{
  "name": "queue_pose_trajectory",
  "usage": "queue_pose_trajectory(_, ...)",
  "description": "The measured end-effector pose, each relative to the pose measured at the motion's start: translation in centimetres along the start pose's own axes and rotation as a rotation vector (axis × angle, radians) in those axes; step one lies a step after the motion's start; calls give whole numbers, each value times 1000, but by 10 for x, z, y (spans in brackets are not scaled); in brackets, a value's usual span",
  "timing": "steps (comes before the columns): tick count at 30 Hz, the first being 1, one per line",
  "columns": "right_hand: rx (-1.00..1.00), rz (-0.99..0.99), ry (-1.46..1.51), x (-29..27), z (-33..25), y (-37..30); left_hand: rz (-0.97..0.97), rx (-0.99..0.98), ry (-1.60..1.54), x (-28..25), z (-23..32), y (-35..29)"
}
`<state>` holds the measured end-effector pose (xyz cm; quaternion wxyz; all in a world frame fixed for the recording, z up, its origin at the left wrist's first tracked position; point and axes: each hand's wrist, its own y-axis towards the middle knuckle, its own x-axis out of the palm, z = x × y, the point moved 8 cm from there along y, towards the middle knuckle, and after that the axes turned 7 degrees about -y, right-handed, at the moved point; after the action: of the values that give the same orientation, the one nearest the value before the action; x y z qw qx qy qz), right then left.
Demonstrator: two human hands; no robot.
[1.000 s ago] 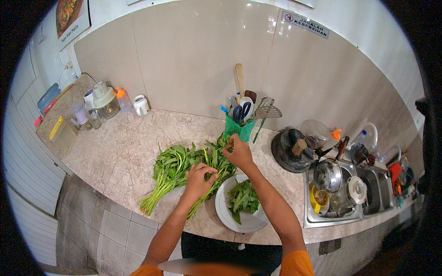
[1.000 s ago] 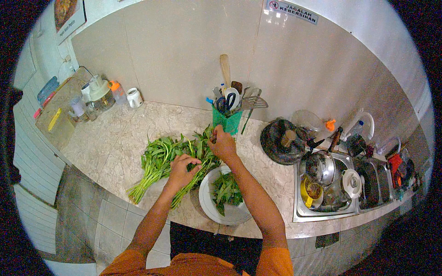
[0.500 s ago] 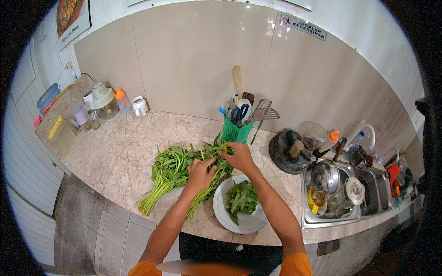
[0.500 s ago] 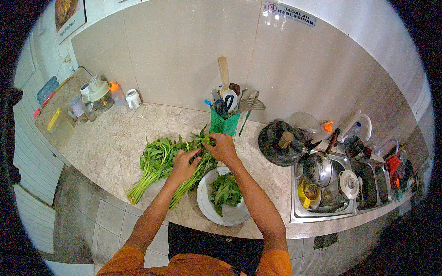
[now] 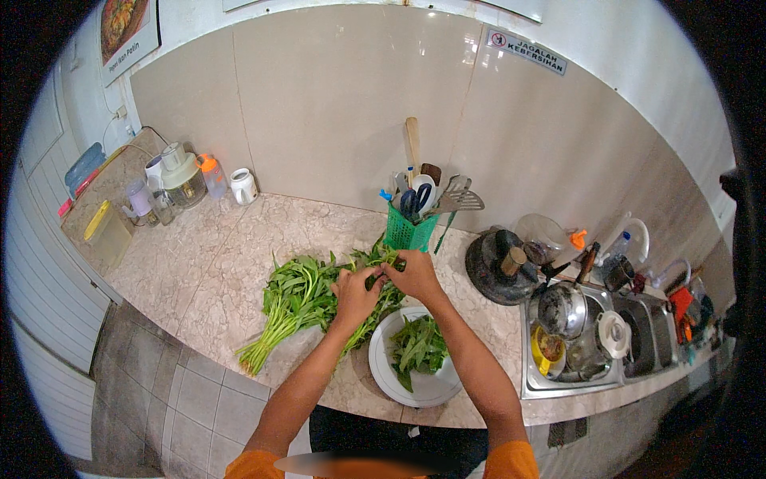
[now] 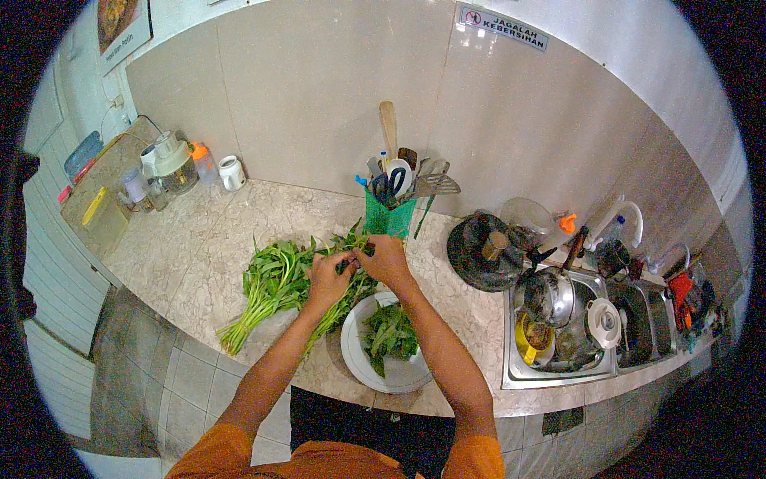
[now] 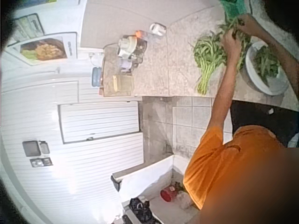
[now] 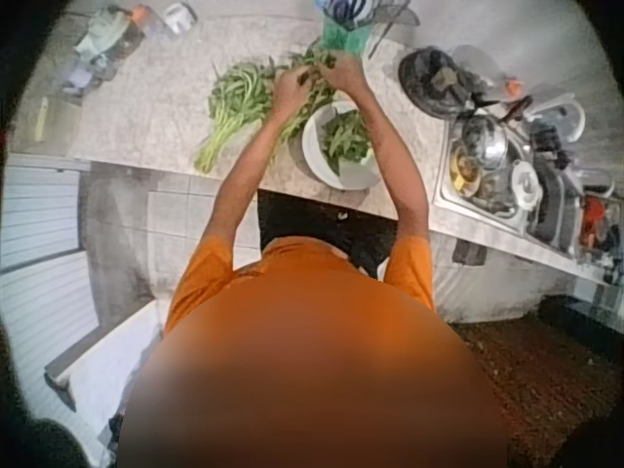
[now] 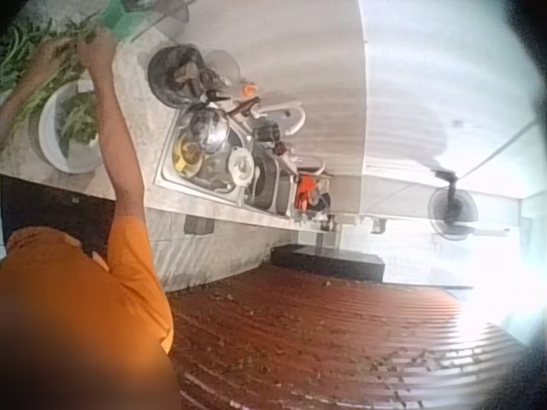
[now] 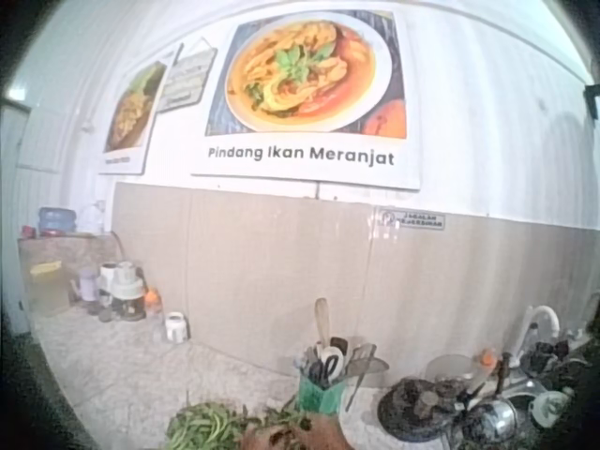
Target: The person picks up bunches of leafy green vegetables from the countertop, separates leaves from stems by hand, and places the leaves into a white bowl. The stems are set aside on the counter. The process is repeated continuously throughout the clip.
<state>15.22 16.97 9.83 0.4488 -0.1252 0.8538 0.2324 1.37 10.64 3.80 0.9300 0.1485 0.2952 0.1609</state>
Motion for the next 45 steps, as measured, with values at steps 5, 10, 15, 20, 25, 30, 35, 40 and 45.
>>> queue_pose_trajectory(5,-3,35,113,-4,0,-1,109,16,57,-7,7,2)
queue_pose_trajectory(10,15,88,189,0,8,0,147,70,48,-8,11,3)
queue_pose_trajectory(15,63,91,214,10,18,1,160,62,47,-10,13,3)
queue_pose_trajectory(20,2,156,181,7,10,-1,182,48,52,-13,17,2)
queue_pose_trajectory(25,-38,75,25,2,-1,-3,154,14,65,-15,14,0)
queue_pose_trajectory(30,-74,67,33,-4,-9,-3,142,32,35,-17,14,-2)
queue_pose_trajectory(35,-109,123,-33,-7,-15,-7,112,52,119,-19,15,-1)
queue_pose_trajectory(40,-65,118,-26,-2,-12,-7,109,66,94,-20,16,-1)
queue_pose_trajectory(45,-58,172,-18,-2,-13,-10,137,84,105,-18,17,1)
